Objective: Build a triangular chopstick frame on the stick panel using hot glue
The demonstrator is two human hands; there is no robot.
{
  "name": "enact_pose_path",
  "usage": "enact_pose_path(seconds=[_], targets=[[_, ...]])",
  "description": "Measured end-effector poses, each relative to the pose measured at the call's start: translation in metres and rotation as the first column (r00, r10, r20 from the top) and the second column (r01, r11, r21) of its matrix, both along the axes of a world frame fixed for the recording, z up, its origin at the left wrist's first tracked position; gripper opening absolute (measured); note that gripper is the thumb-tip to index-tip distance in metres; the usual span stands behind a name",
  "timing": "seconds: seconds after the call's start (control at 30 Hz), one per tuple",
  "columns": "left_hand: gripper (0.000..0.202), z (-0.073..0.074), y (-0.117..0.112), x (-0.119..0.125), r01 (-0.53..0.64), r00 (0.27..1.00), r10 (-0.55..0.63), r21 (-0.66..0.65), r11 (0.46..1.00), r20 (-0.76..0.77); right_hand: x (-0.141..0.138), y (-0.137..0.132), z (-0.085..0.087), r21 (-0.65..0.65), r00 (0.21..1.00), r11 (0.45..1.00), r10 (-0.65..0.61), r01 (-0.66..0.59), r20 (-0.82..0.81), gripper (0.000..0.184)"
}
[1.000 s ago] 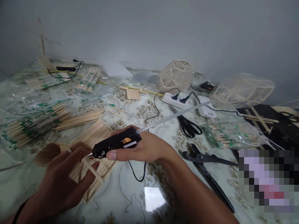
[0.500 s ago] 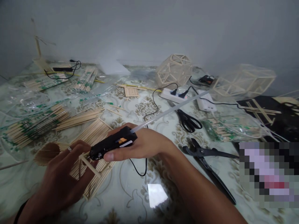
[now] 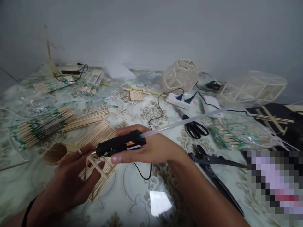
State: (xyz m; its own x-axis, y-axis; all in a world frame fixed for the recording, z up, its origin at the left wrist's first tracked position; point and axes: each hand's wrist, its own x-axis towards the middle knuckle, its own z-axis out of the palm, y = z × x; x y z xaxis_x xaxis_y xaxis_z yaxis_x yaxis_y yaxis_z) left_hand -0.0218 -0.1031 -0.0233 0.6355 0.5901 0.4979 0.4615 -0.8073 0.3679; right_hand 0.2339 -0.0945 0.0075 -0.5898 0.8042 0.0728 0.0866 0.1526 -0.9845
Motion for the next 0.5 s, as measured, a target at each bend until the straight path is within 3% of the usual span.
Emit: enact_pose_path(seconds=[0.3,0.5], targets=[[0.014,0.011,-0.007,-0.008,-0.1,0.994,0.099,0.017,0.995,0.04,0.017,-0.007,0.007,0.106,0.975,0.982,-0.169,0.155,0.144,0.043],[0.018,0.012,-0.007,-0.017,-0.059,0.989,0.041,0.12,0.991,0.144,0.018,-0.022,0.014,0.133,0.96,0.965,-0.242,0.224,0.142,0.043]])
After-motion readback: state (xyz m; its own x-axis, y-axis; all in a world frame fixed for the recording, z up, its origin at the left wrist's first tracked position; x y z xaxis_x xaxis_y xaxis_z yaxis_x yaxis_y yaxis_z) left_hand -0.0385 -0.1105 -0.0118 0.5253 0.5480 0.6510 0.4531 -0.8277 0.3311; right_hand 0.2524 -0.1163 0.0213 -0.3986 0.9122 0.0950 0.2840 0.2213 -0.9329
